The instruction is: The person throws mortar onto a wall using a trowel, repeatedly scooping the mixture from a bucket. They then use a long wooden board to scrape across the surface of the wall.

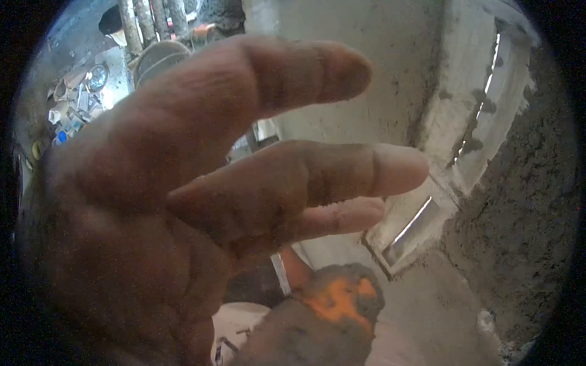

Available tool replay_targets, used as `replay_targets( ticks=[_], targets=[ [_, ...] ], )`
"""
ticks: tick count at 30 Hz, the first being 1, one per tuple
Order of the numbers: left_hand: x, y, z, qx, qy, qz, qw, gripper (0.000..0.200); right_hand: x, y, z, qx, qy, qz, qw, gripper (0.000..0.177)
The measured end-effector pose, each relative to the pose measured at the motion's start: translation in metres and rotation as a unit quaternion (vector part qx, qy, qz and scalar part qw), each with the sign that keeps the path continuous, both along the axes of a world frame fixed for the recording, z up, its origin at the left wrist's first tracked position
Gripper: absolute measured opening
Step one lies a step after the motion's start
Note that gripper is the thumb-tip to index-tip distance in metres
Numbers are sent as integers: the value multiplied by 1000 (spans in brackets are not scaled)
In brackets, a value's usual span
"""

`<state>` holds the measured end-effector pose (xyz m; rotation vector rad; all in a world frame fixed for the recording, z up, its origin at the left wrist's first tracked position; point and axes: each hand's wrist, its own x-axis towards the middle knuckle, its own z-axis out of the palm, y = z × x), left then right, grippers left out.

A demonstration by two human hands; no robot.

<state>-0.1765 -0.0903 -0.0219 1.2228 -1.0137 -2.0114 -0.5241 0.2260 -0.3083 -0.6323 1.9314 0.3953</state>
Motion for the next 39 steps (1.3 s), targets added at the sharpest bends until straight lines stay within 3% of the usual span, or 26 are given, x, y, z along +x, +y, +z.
replay_targets(
  ticks=[2, 4, 7, 9, 10, 12, 13, 14, 16, 18, 20, 22, 26, 31, 35, 38, 39],
  targets=[
    [-3, 15, -9, -36, -35, 11, 999, 58, -4, -6, -12, -17, 3, 69, 997, 33],
    [1, 27, -16, 8, -53, 18, 998, 58, 3, -9, -4, 9, 21, 159, 987, 35],
    [0, 68, -69, 56, -131, 109, 984, 58, 33, -43, -24, 7, 94, 358, 929, 38],
    [5, 115, -120, 161, -170, 208, 950, 56, 62, -74, -44, -31, 90, 429, 898, 40],
    [16, 143, -146, 148, -303, 191, 922, 54, 83, -94, -50, -63, 69, 452, 887, 42],
    [39, 224, -219, 123, -450, 160, 870, 54, 132, -147, -51, -139, -18, 469, 872, 36],
    [55, 257, -240, 126, -528, 116, 832, 56, 152, -168, -66, -69, -39, 485, 871, 39],
    [67, 280, -256, 150, -556, 108, 811, 59, 169, -185, -87, 0, -59, 498, 865, 43],
    [85, 321, -279, 199, -606, 91, 765, 67, 201, -193, -128, -120, 8, 524, 843, 38],
    [92, 357, -302, 216, -602, 107, 761, 68, 251, -238, -140, -202, -33, 561, 802, 28],
    [99, 371, -324, 235, -585, 140, 763, 70, 279, -269, -182, -345, -1, 594, 726, 23],
    [96, 380, -334, 263, -559, 185, 764, 71, 311, -306, -199, -337, 5, 577, 744, 21],
    [107, 348, -316, 328, -525, 190, 762, 71, 330, -292, -196, -285, 12, 603, 745, 22],
    [110, 356, -333, 332, -541, 166, 755, 67, 357, -252, -281, -181, 17, 536, 824, 34],
    [113, 369, -342, 295, -582, 180, 736, 61, 370, -218, -421, -262, -77, 546, 792, 32],
    [117, 369, -346, 276, -595, 171, 735, 59, 358, -214, -441, -299, -157, 546, 767, 29],
    [119, 371, -346, 273, -598, 166, 735, 59, 358, -218, -395, -311, -170, 573, 739, 27]
  ],
)
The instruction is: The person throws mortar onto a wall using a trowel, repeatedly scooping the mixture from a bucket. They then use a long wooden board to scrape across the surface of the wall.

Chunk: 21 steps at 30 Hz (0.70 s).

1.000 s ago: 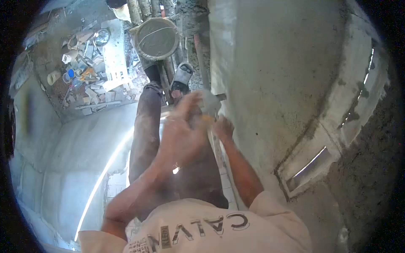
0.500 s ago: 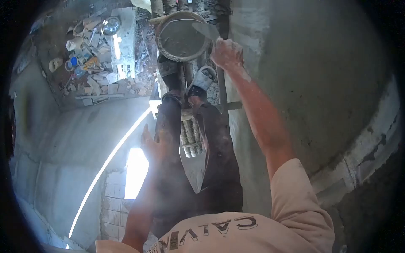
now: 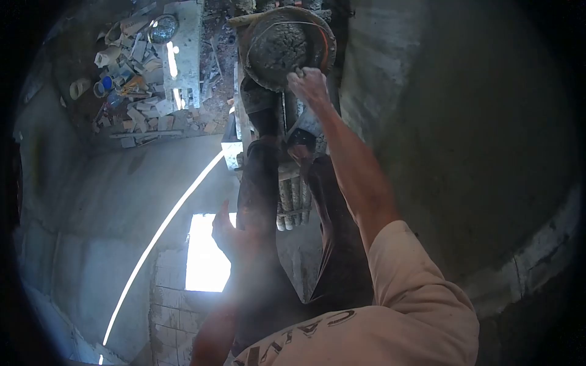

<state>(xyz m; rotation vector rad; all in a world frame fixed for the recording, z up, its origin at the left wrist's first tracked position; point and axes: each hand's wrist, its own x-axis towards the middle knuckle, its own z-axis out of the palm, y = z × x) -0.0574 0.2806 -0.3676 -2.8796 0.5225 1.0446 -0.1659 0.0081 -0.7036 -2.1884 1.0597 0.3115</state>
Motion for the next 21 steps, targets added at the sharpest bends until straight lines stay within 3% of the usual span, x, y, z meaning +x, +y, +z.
replay_targets(
  ticks=[1, 2, 5, 9, 11, 13, 16, 17, 18, 19, 20, 21],
  targets=[
    [1, 1, -1, -1, -4, -6, 1000, 58, 0, 0, 35, -16, -16, 39, 999, 28],
    [3, 2, -1, 2, 4, -10, 1000, 58, 2, 11, 49, 142, 6, -254, 957, 20],
    [7, 0, -3, -2, 2, -24, 1000, 56, -27, 27, 44, 129, 6, -250, 959, 18],
    [10, -2, 1, -14, -41, -56, 997, 52, -47, 30, 34, -25, -34, -54, 998, 25],
    [5, -3, 7, -23, -61, -72, 995, 50, -42, 23, 88, -31, -10, 13, 999, 32],
    [0, -9, 11, -40, -91, -85, 991, 48, -6, 8, 191, 79, -11, -311, 947, 33],
    [-4, 18, 3, -61, -90, -136, 985, 54, -11, -12, 296, 233, -80, -334, 910, 38],
    [-10, 67, -40, -178, -165, -190, 951, 61, -17, -8, 324, 184, -72, -336, 921, 40],
    [-2, 31, -2, -124, -44, -148, 980, 65, -26, -2, 347, 197, -50, -367, 908, 39],
    [-23, 98, -87, -237, -235, -146, 931, 65, -29, -19, 416, 227, -31, -353, 907, 39],
    [-18, 96, -74, -290, -221, -149, 919, 65, -45, -14, 438, 205, -49, -365, 907, 37],
    [-6, 72, -48, -177, -107, -189, 960, 60, -59, -16, 470, 170, -35, -361, 916, 36]
  ],
)
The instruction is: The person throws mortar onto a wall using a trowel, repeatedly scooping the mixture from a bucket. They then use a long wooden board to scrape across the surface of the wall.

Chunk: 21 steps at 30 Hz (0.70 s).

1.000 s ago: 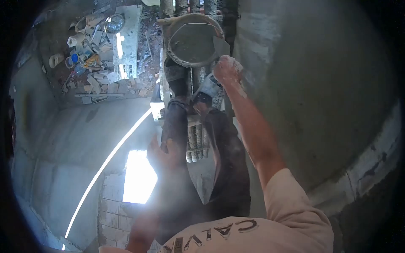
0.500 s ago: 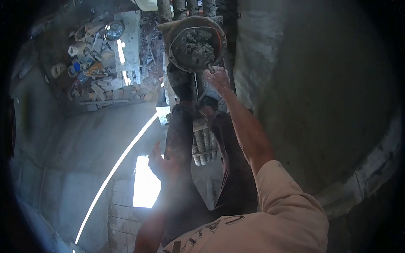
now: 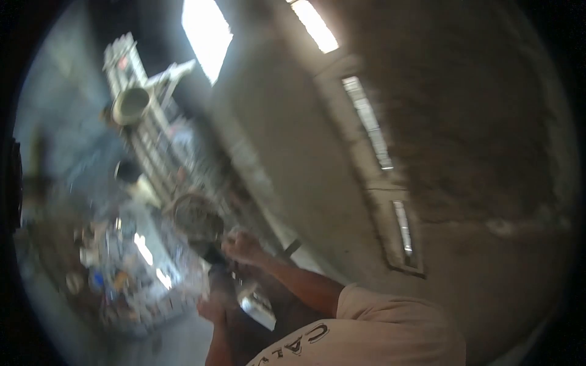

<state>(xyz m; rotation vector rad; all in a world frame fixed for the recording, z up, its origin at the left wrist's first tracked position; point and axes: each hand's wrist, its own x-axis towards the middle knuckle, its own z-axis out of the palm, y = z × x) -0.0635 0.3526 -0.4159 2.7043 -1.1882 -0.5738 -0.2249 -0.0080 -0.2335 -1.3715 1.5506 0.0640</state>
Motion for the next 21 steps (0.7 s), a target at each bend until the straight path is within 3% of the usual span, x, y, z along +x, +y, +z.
replay_targets(
  ticks=[1, 2, 5, 10, 11, 14, 15, 16, 18, 21],
  targets=[
    [4, -37, 39, 37, 39, 30, 998, 56, -26, 12, 6, -77, -35, -5, 996, 38],
    [2, -72, 87, 82, 72, 60, 992, 53, -45, 7, 38, -86, -20, -3, 996, 39],
    [9, -92, 119, 44, 125, 87, 987, 47, -104, 0, 125, -99, 48, 17, 994, 42],
    [31, -109, 125, 75, 228, 123, 963, 43, -207, 3, 222, -127, 179, 36, 975, 45],
    [34, -113, 135, 46, 238, 131, 961, 36, -215, 1, 256, -166, 166, 30, 971, 47],
    [59, -119, 99, 111, 245, 28, 963, 34, -210, -24, 385, -245, 194, 62, 948, 44],
    [63, -129, 107, 58, 283, -4, 957, 38, -205, -32, 427, -240, 181, 50, 952, 40],
    [73, -143, 102, 75, 292, -24, 953, 39, -198, -37, 463, -234, 168, 35, 957, 36],
    [80, -175, 104, 62, 283, -38, 956, 40, -190, -50, 514, -345, 71, 88, 932, 28],
    [95, -237, 122, 9, 301, -49, 952, 41, -177, -69, 581, -366, 28, 162, 916, 22]
  ],
)
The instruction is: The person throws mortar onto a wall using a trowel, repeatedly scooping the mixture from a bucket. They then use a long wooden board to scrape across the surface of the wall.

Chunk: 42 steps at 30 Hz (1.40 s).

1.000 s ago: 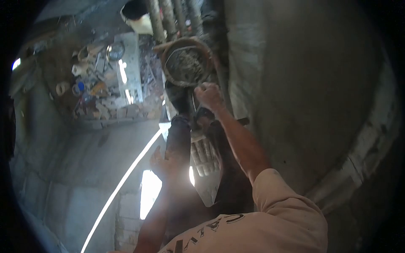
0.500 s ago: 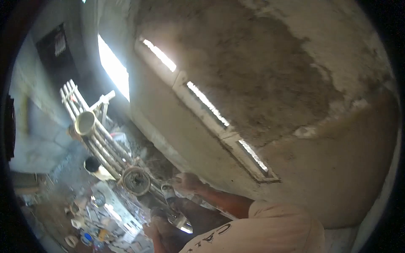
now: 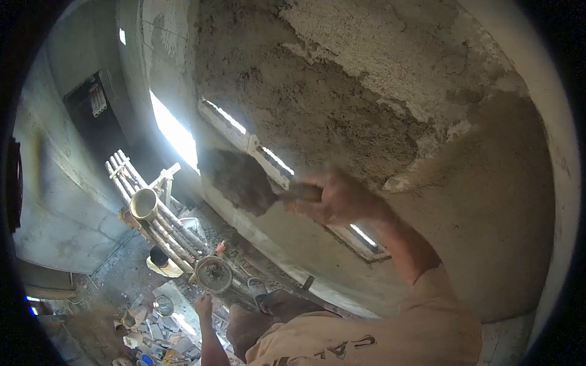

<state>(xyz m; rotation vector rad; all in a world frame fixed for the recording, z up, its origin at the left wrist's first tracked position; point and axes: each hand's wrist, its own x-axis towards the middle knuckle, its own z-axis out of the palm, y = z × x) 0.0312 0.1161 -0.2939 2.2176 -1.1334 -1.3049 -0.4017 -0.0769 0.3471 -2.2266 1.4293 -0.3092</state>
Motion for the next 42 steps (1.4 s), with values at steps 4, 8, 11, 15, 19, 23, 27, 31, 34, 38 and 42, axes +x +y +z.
replay_targets(
  ticks=[4, 8, 11, 15, 19, 23, 27, 31, 34, 38, 42],
  targets=[
    [5, -58, 35, -116, 134, 116, 977, 39, 22, -36, 66, 61, -205, -65, 975, 19],
    [18, -38, 45, -99, 231, 177, 951, 30, -31, -100, 78, 29, -258, -231, 938, 25],
    [59, 67, -53, -92, 77, 102, 987, 26, -64, -43, 118, -102, -233, -446, 858, 36],
    [72, 206, -26, 152, -233, -231, 932, 33, -74, 56, 100, -65, -249, -495, 830, 38],
    [59, 262, -5, 211, -196, -376, 881, 41, -46, 57, -40, 249, -75, -506, 822, 25],
    [36, 248, -81, 215, -141, -342, 904, 35, -8, 64, -303, 291, 57, -185, 937, 40],
    [-48, 151, -13, 124, -31, 122, 984, 56, 73, 123, -533, 379, 80, -117, 915, 38],
    [-94, 111, 16, 265, -125, 92, 952, 68, 144, 148, -703, 403, 214, -98, 885, 41],
    [-109, 117, -20, 248, -172, 92, 949, 64, 175, 122, -803, 398, 245, -90, 880, 38],
    [-118, 119, -38, 210, -211, 147, 943, 59, 201, 110, -945, 260, 250, 216, 908, 32],
    [-117, 120, -49, 224, -229, 166, 933, 54, 266, 106, -1020, 183, 178, 184, 949, 30]
  ],
)
